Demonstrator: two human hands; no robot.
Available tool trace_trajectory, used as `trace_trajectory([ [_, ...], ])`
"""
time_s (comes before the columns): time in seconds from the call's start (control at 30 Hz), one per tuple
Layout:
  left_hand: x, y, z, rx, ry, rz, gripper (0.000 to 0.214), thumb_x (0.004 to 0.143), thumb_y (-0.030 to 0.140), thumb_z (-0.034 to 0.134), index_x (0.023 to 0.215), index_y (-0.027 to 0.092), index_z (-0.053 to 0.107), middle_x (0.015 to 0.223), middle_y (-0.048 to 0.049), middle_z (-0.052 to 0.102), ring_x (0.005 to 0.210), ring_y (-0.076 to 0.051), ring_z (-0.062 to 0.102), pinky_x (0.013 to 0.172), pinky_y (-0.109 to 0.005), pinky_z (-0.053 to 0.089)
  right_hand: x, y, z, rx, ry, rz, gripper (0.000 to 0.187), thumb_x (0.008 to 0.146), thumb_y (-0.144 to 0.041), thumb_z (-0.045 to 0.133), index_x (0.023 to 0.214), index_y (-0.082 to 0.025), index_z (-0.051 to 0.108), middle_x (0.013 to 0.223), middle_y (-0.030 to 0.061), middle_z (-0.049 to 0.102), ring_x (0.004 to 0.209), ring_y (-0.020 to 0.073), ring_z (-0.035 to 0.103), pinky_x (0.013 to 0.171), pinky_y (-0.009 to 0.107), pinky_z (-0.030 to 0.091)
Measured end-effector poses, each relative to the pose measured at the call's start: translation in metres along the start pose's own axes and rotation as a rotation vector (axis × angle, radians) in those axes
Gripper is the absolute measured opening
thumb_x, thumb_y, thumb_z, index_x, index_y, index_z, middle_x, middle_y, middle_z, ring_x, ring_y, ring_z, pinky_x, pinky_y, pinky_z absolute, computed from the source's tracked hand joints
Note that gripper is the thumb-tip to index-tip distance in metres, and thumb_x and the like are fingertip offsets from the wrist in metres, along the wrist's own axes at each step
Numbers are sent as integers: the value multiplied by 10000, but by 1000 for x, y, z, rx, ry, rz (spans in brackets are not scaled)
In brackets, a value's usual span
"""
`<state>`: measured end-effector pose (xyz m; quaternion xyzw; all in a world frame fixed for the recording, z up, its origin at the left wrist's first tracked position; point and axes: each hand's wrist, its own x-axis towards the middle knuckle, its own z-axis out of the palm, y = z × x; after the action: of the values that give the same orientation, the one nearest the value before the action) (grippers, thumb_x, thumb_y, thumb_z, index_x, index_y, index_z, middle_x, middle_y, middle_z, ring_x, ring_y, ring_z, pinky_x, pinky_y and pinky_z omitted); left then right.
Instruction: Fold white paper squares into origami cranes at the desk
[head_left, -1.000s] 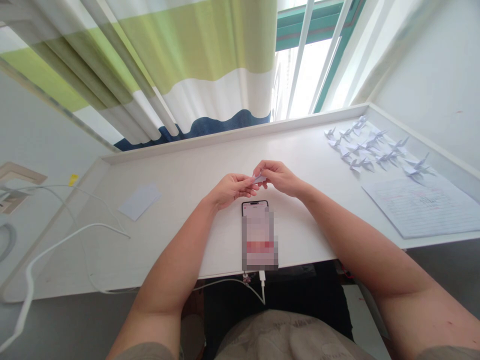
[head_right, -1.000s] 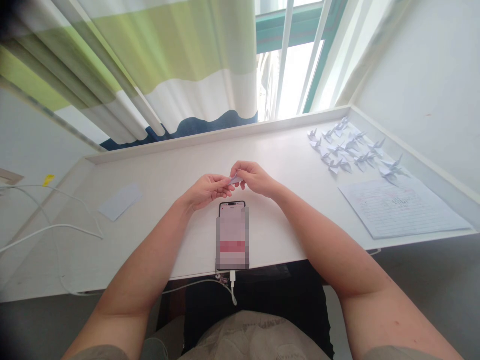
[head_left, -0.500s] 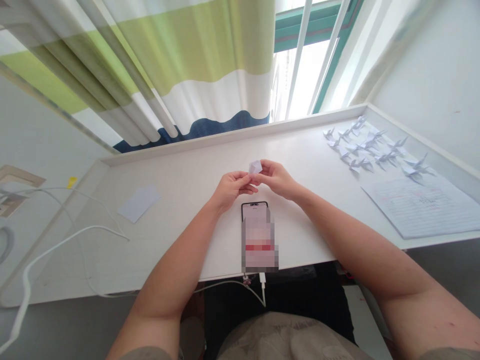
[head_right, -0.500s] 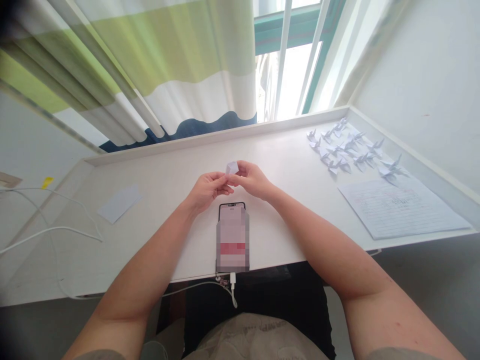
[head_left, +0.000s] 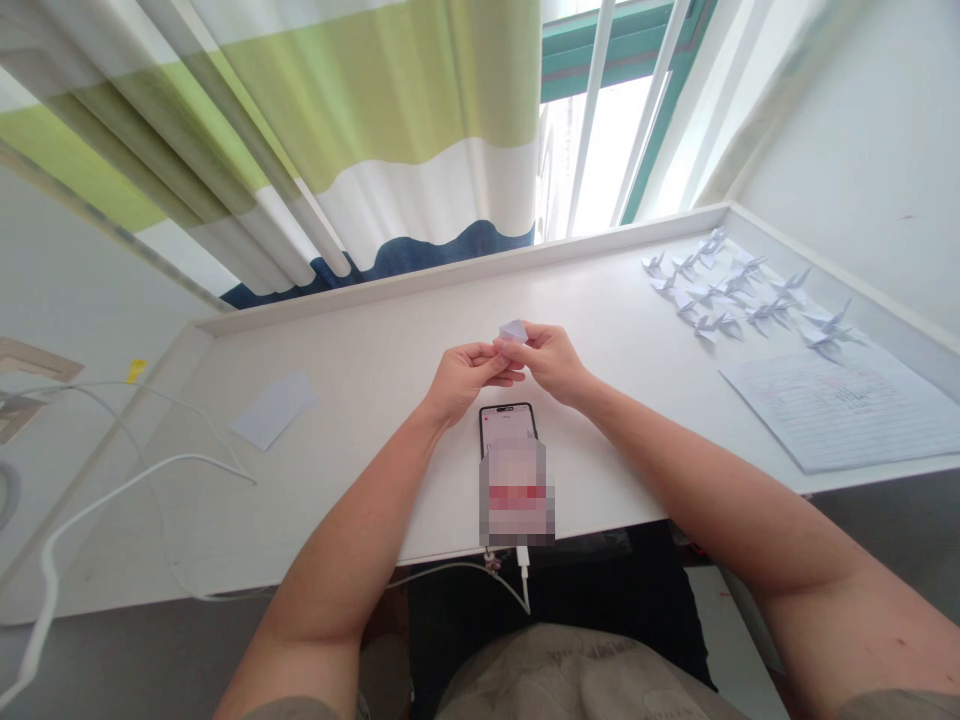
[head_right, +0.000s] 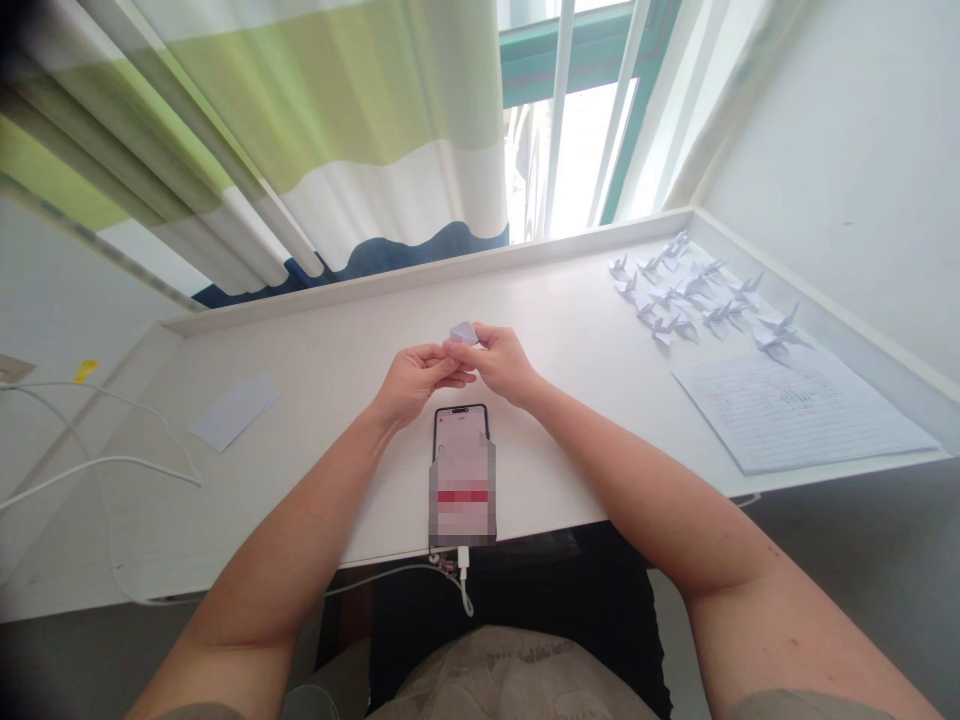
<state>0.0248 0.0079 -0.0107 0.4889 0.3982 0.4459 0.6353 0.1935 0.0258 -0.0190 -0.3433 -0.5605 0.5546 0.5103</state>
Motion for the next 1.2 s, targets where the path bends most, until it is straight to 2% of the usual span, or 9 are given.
trace_trajectory([
  [0.2,-1,0,2,-2,-1,-11,530,673,532,1014,910,119,783,871,-106,834,890,-250,830,921,-422,652,0,-1,0,36,7,12,426,751,-572,897,690,-218,669,702,-12,611,678,143,529,613,297,469],
  [0.5,-1,0,4,-45,-34,-23,451,723,476,1002,946,131,816,910,-99,841,926,-248,833,974,-427,646,-1,-2,1,62,7,48,452,750,-597,908,697,-221,663,699,-7,612,677,147,542,594,292,476],
  [0.87,-3,-1,5,-48,-78,-68,337,815,396,939,1001,135,835,978,-121,853,988,-265,833,1014,-439,636,1,-6,-3,46,-9,117,462,707,-549,946,640,-211,638,638,-22,572,623,129,508,533,275,418],
  [1.03,0,-4,0,-54,-134,-75,351,821,445,912,992,145,847,1014,-128,859,944,-270,836,988,-446,652,2,-10,-8,43,-66,161,463,711,-574,940,653,-193,682,642,-11,596,633,127,525,541,266,437],
  [1.2,0,-2,-5,-87,-208,-76,417,869,533,850,1007,140,843,1073,-155,855,995,-326,838,988,-479,655,3,-14,-11,43,-96,187,471,706,-589,949,669,-192,700,592,-33,543,607,120,492,537,266,425],
])
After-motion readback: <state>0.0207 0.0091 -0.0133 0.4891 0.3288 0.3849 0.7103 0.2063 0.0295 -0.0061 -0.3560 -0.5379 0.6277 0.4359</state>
